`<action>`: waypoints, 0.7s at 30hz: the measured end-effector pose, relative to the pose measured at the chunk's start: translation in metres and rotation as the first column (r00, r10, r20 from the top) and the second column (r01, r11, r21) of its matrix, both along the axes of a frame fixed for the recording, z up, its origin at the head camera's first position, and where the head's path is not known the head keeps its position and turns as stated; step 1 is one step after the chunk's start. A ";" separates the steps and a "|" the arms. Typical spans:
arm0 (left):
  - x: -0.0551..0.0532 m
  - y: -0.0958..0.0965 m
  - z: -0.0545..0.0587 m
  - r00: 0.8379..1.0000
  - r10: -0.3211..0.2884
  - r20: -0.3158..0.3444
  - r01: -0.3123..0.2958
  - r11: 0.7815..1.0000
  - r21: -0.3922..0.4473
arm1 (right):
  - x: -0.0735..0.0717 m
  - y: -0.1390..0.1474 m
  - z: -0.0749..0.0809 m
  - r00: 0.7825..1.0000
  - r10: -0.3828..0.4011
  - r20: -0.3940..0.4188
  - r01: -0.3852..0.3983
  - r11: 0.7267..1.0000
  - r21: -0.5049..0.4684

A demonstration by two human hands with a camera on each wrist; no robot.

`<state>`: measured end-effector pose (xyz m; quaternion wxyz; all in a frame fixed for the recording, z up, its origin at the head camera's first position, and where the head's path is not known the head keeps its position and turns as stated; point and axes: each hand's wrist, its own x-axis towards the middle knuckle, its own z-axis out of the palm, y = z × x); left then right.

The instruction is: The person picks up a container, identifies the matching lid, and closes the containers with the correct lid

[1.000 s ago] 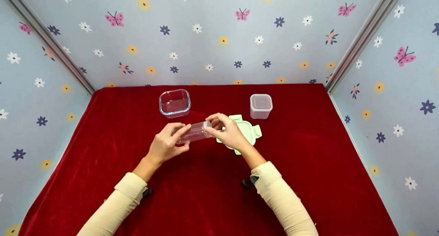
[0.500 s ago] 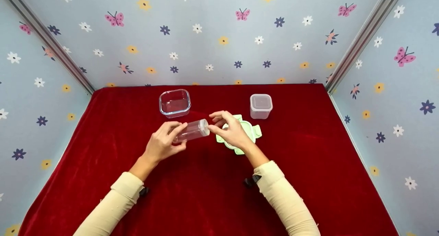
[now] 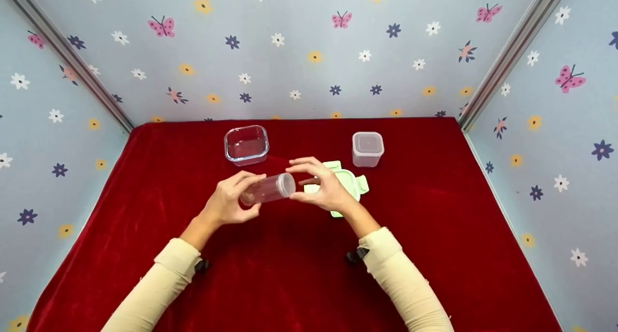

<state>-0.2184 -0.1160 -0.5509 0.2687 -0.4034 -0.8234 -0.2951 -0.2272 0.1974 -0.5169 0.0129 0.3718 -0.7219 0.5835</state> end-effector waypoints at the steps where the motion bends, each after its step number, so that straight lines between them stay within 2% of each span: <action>1: -0.001 -0.001 0.000 1.000 -0.016 0.014 0.016 1.000 0.014 | 0.000 0.000 0.000 1.000 0.000 -0.006 0.000 1.000 -0.002; 6: -0.003 -0.002 0.001 0.996 -0.058 0.070 0.055 0.997 0.054 | 0.002 -0.001 0.002 1.000 -0.008 -0.023 0.008 1.000 -0.002; 13: -0.004 -0.003 0.001 0.985 -0.067 0.157 0.064 0.998 0.029 | 0.000 -0.003 0.001 0.998 -0.005 -0.062 0.004 1.000 -0.004; 21: -0.003 0.000 0.002 0.986 -0.046 0.163 0.050 0.999 -0.020 | -0.002 -0.004 0.000 0.996 0.039 -0.079 -0.038 0.999 0.009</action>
